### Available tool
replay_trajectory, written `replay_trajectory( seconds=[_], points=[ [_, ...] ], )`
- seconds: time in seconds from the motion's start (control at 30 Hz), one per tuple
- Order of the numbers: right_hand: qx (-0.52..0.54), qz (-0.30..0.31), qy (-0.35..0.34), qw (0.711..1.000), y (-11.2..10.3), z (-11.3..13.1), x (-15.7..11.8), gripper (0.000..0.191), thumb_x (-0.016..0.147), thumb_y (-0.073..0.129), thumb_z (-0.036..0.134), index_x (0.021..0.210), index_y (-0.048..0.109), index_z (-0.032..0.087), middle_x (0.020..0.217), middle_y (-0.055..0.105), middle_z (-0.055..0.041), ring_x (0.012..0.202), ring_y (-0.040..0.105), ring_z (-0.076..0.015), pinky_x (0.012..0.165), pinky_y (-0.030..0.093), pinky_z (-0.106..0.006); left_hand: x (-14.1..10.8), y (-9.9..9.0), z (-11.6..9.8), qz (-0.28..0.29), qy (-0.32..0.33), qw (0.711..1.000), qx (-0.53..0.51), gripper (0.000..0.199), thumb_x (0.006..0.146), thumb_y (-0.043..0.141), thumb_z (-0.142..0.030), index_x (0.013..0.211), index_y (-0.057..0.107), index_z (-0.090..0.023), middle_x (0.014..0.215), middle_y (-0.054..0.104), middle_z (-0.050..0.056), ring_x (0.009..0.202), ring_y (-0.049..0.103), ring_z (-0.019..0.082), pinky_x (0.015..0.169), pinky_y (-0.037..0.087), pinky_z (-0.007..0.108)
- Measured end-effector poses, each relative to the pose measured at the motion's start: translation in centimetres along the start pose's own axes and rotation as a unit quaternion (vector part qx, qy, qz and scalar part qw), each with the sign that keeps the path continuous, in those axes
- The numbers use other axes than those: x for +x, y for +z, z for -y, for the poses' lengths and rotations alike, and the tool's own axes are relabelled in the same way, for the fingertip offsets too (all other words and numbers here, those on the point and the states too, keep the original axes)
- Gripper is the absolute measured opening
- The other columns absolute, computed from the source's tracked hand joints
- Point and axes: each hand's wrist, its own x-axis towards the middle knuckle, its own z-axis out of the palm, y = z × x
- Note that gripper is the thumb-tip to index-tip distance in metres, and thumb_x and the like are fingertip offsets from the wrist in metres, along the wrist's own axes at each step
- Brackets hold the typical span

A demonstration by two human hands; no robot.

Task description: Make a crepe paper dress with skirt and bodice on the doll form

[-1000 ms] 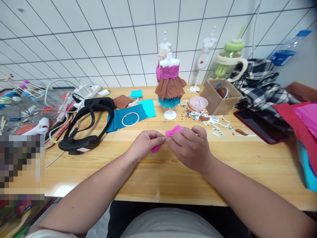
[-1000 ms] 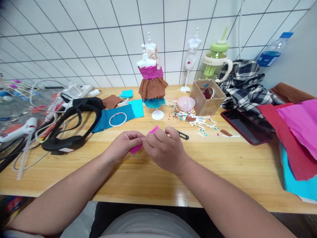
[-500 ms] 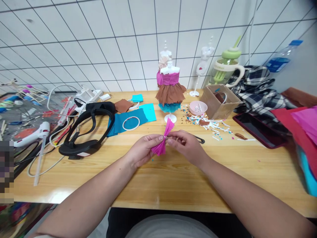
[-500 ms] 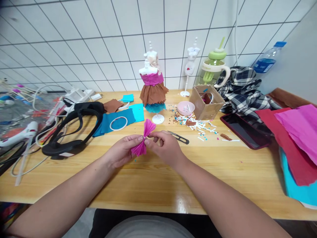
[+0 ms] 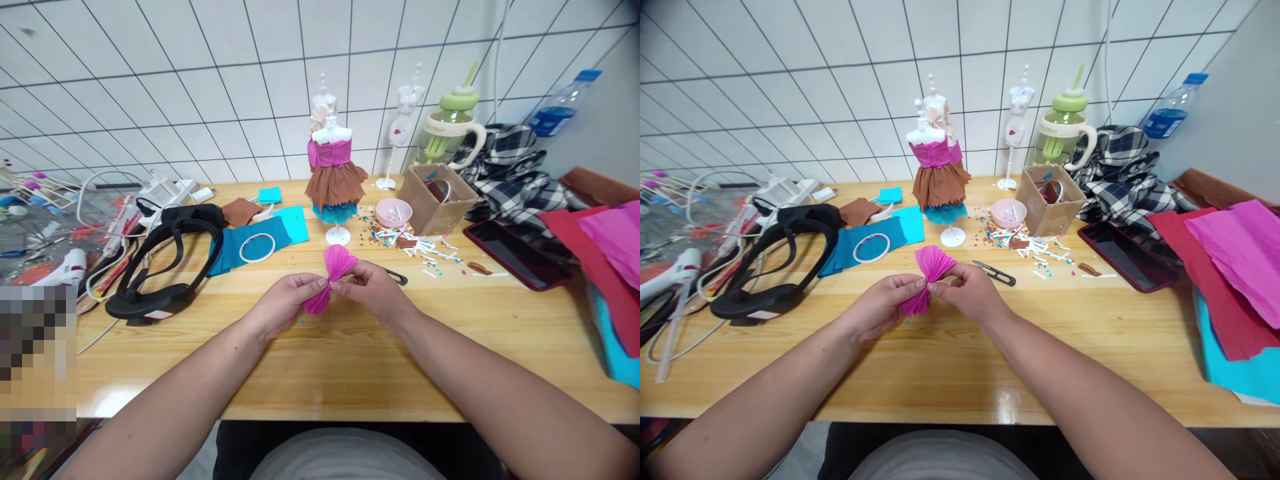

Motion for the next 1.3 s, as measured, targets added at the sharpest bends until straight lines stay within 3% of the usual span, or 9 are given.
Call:
replay_trajectory(
  seconds=[0.1, 0.3, 0.53, 0.67, 0.8, 1.0, 1.1, 1.2, 1.3],
  points=[
    [0.017, 0.000, -0.007, 1.000, 0.1, 0.1, 0.0, 0.030, 0.062, 0.080, 0.042, 0.075, 0.068, 0.018, 0.070, 0.063, 0.0029, 0.069, 0.054, -0.0135, 0.068, 0.043, -0.027, -0.2, 0.0, -0.3, 0.017, 0.021, 0.999, 0.021, 0.036, 0.073, 0.075, -0.047, 0.082, 0.072, -0.012, 0.066, 0.064, 0.002, 0.058, 0.052, 0.011, 0.056, 0.038, 0.024],
    [0.002, -0.015, -0.019, 1.000, 0.0, 0.4, 0.1, 0.030, 0.063, 0.079, 0.042, 0.068, 0.064, 0.017, 0.064, 0.059, 0.0043, 0.063, 0.049, -0.0116, 0.065, 0.042, -0.026, -0.4, -0.4, -0.6, -0.003, 0.046, 0.995, 0.086, 0.028, 0.069, 0.080, -0.034, 0.087, 0.074, -0.014, 0.066, 0.065, 0.001, 0.056, 0.052, 0.010, 0.057, 0.039, 0.024],
    [0.015, 0.054, 0.024, 0.998, -0.6, 1.2, -0.1, 0.054, 0.055, 0.086, 0.033, 0.104, 0.066, 0.020, 0.096, 0.069, -0.0030, 0.084, 0.060, -0.0160, 0.068, 0.046, -0.026, -0.5, -0.4, -0.9, 0.039, -0.028, 0.999, 0.009, 0.030, 0.066, 0.082, -0.035, 0.084, 0.076, -0.011, 0.072, 0.068, 0.006, 0.060, 0.054, 0.011, 0.055, 0.039, 0.021],
    [0.011, 0.091, 0.000, 0.996, -0.7, 0.6, 0.0, 0.037, 0.060, 0.084, 0.034, 0.091, 0.071, 0.019, 0.084, 0.069, -0.0010, 0.079, 0.061, -0.0144, 0.076, 0.047, -0.028, -0.6, -0.5, -0.8, 0.043, -0.037, 0.998, -0.007, 0.025, 0.066, 0.082, -0.033, 0.078, 0.075, -0.013, 0.071, 0.068, 0.005, 0.059, 0.055, 0.011, 0.054, 0.039, 0.022],
    [0.037, 0.085, -0.008, 0.996, -0.6, 0.5, 0.1, 0.034, 0.058, 0.085, 0.039, 0.082, 0.070, 0.019, 0.077, 0.067, 0.0008, 0.075, 0.059, -0.0145, 0.076, 0.047, -0.030, -0.7, -0.5, -0.9, 0.036, -0.046, 0.998, -0.007, 0.026, 0.067, 0.082, -0.033, 0.082, 0.076, -0.012, 0.069, 0.069, 0.006, 0.060, 0.057, 0.012, 0.054, 0.040, 0.022],
    [0.070, 0.096, -0.017, 0.993, -0.3, 0.9, 0.0, 0.029, 0.057, 0.086, 0.037, 0.070, 0.066, 0.020, 0.089, 0.068, -0.0015, 0.086, 0.062, -0.0171, 0.080, 0.047, -0.032, -0.7, -0.3, -0.9, 0.060, -0.070, 0.995, -0.029, 0.026, 0.066, 0.083, -0.033, 0.079, 0.076, -0.011, 0.071, 0.070, 0.006, 0.066, 0.061, 0.014, 0.066, 0.047, 0.024],
    [0.071, 0.088, 0.009, 0.994, -0.5, 0.7, 0.0, 0.030, 0.063, 0.082, 0.036, 0.085, 0.068, 0.020, 0.098, 0.069, -0.0034, 0.082, 0.062, -0.0157, 0.068, 0.048, -0.027, -0.5, -0.4, -0.9, 0.048, -0.057, 0.997, -0.031, 0.027, 0.065, 0.083, -0.033, 0.079, 0.075, -0.012, 0.071, 0.069, 0.005, 0.067, 0.061, 0.013, 0.066, 0.046, 0.024],
    [0.080, 0.082, 0.037, 0.993, -1.1, 0.7, 0.0, 0.061, 0.062, 0.083, 0.033, 0.118, 0.062, 0.026, 0.121, 0.064, -0.0062, 0.081, 0.061, -0.0146, 0.052, 0.041, -0.020, -0.3, -0.8, -1.0, -0.004, -0.006, 1.000, -0.010, 0.029, 0.065, 0.084, -0.032, 0.086, 0.075, -0.013, 0.075, 0.070, 0.005, 0.066, 0.059, 0.013, 0.062, 0.043, 0.023],
    [0.124, 0.096, 0.036, 0.987, -1.7, 1.1, 0.0, 0.081, 0.060, 0.085, 0.033, 0.133, 0.051, 0.031, 0.132, 0.058, -0.0074, 0.094, 0.062, -0.0181, 0.056, 0.046, -0.021, -0.1, -1.2, -1.2, -0.052, 0.056, 0.996, 0.054, 0.030, 0.065, 0.083, -0.033, 0.089, 0.075, -0.015, 0.074, 0.070, 0.002, 0.062, 0.055, 0.012, 0.060, 0.040, 0.023]
  ],
)
